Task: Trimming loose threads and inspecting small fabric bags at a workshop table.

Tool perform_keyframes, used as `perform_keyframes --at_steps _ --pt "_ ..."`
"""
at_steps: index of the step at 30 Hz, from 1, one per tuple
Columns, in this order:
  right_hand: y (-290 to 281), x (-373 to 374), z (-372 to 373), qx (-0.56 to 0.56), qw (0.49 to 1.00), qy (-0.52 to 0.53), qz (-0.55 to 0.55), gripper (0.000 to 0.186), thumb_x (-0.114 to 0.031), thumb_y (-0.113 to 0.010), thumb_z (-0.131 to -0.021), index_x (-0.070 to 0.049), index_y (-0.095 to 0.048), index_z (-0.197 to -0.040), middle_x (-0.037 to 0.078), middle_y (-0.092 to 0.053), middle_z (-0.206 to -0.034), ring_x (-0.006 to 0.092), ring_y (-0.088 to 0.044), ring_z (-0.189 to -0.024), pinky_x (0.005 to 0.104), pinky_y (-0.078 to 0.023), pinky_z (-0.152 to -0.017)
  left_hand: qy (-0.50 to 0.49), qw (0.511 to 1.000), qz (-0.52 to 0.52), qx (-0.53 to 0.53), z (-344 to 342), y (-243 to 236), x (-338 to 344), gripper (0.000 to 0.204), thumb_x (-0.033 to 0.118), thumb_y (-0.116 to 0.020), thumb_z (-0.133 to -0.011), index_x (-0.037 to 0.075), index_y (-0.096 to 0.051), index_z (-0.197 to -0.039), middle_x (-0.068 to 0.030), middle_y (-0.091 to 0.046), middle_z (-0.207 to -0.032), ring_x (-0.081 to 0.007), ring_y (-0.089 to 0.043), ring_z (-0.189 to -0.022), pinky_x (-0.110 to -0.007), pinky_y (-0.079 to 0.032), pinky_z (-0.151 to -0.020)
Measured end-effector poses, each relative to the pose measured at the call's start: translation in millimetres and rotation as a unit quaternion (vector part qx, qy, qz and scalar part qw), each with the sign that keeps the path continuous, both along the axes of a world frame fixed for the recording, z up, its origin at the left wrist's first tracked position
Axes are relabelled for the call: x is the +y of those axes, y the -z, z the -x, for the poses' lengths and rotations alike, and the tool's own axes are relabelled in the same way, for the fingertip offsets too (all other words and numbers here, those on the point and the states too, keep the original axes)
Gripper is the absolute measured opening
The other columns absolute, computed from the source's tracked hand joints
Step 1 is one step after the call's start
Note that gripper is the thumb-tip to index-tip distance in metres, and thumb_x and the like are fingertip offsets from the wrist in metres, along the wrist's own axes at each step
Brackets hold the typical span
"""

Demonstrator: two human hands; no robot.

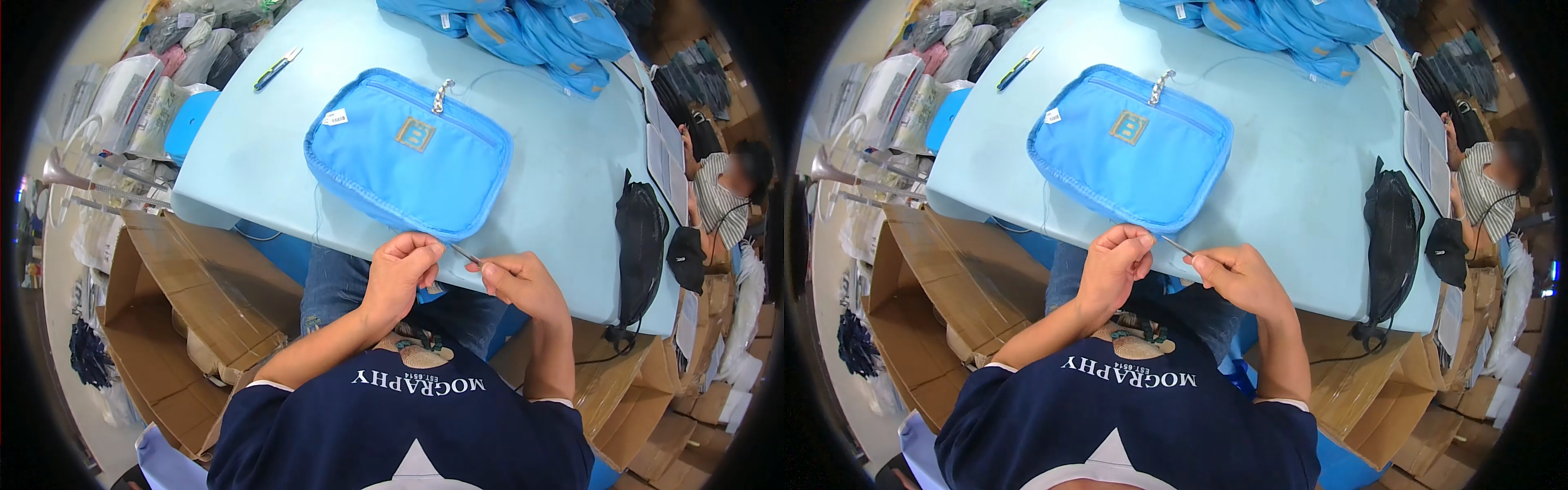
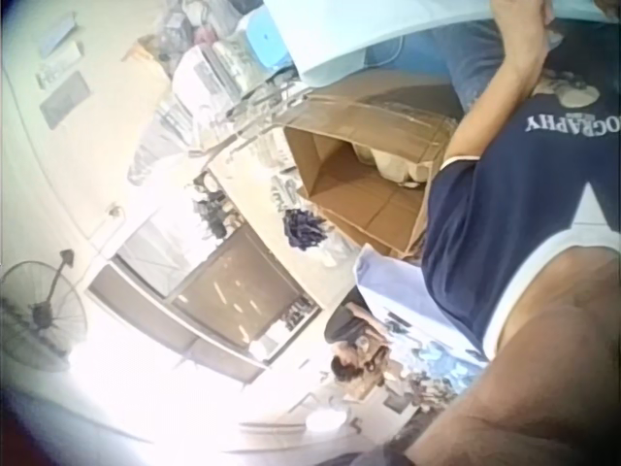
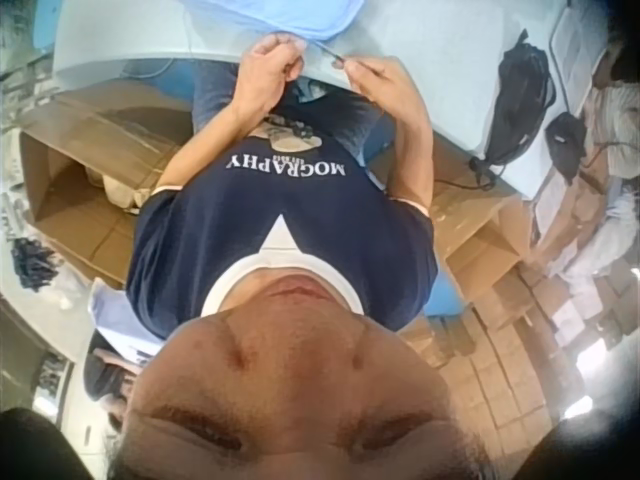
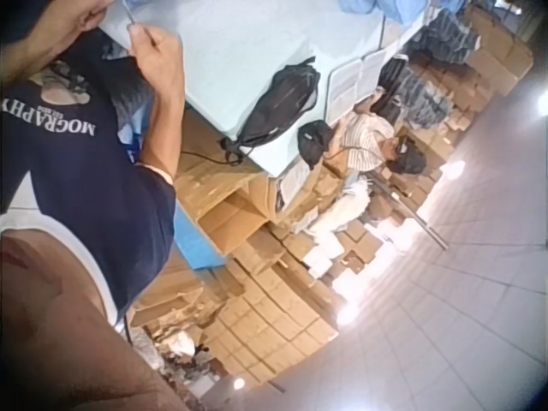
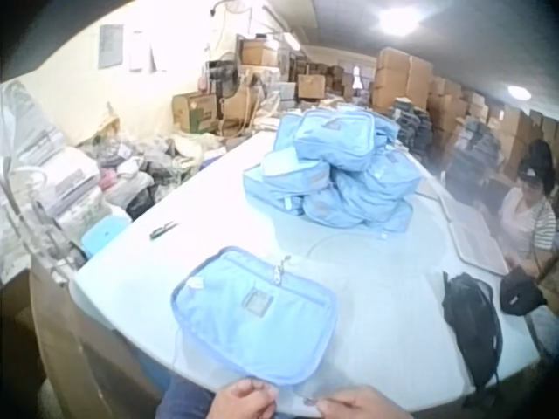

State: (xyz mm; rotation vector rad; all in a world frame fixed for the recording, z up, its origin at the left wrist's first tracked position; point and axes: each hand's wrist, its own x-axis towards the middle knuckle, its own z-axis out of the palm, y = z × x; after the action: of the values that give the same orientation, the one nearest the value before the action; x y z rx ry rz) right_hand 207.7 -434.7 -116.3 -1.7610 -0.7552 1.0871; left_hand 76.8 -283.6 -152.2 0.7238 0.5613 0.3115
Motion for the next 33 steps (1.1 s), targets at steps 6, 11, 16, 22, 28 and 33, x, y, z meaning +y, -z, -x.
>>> perform_keyframes --at_steps 6,11,16,22,28,33 --pt "-9.7 18.6 1.4 0.019 0.999 0.001 0.036 0.031 -0.029 -0.059 -0.089 0.0 -0.07 -0.091 0.0 -0.053 -0.059 0.0059 -0.045 -0.054 0.0243 -0.035 -0.047 0.009 0.999 -0.047 0.003 3.1 2.3 2.3 0.01 0.009 -0.061 -0.084 -0.001 -0.062 -0.085 0.0002 -0.053 -0.061 -0.0057 -0.046 -0.052 -0.02 -0.034 -0.048" --pt "-13.0 25.7 3.1 0.025 0.998 0.01 0.05 0.03 -0.027 -0.059 -0.088 0.001 -0.07 -0.086 -0.001 -0.052 -0.057 0.0055 -0.043 -0.052 0.0242 -0.034 -0.046 0.019 0.998 -0.066 0.007 4.5 2.4 5.8 0.005 0.005 -0.059 -0.084 0.0 -0.062 -0.083 -0.0015 -0.055 -0.064 -0.0077 -0.048 -0.053 -0.02 -0.036 -0.048" --pt "-13.1 29.1 2.2 0.027 0.998 0.002 0.056 0.029 -0.026 -0.059 -0.089 0.001 -0.07 -0.086 -0.002 -0.052 -0.057 0.005 -0.042 -0.051 0.0238 -0.033 -0.045 0.026 0.996 -0.087 0.021 4.2 -0.5 7.2 0.007 0.006 -0.06 -0.084 0.0 -0.062 -0.083 -0.0014 -0.055 -0.063 -0.0073 -0.048 -0.052 -0.02 -0.036 -0.048" --pt "-14.6 31.4 1.3 0.06 0.997 -0.003 0.052 0.028 -0.025 -0.057 -0.09 0.0 -0.07 -0.091 -0.002 -0.051 -0.057 0.0046 -0.042 -0.051 0.0228 -0.034 -0.046 0.029 0.995 -0.093 0.037 5.3 -1.6 9.0 0.007 0.007 -0.06 -0.084 0.0 -0.061 -0.083 -0.0016 -0.055 -0.063 -0.0069 -0.048 -0.052 -0.02 -0.036 -0.048" --pt "-16.1 34.7 1.1 0.047 0.997 -0.01 0.053 0.028 -0.024 -0.058 -0.09 0.001 -0.07 -0.091 -0.002 -0.051 -0.058 0.0046 -0.043 -0.052 0.0226 -0.034 -0.046 0.031 0.993 -0.107 0.035 5.5 -0.9 9.1 0.007 0.007 -0.06 -0.084 0.001 -0.061 -0.082 -0.0016 -0.055 -0.063 -0.0068 -0.048 -0.052 -0.02 -0.036 -0.048" --pt "-14.3 36.0 1.9 0.053 0.997 -0.009 0.047 0.027 -0.024 -0.058 -0.09 0.001 -0.07 -0.09 -0.003 -0.051 -0.058 0.0043 -0.042 -0.053 0.0224 -0.034 -0.047 0.034 0.992 -0.113 0.041 6.0 -1.1 8.7 0.007 0.007 -0.061 -0.083 0.001 -0.06 -0.081 -0.0015 -0.055 -0.063 -0.0067 -0.049 -0.052 -0.02 -0.037 -0.048"
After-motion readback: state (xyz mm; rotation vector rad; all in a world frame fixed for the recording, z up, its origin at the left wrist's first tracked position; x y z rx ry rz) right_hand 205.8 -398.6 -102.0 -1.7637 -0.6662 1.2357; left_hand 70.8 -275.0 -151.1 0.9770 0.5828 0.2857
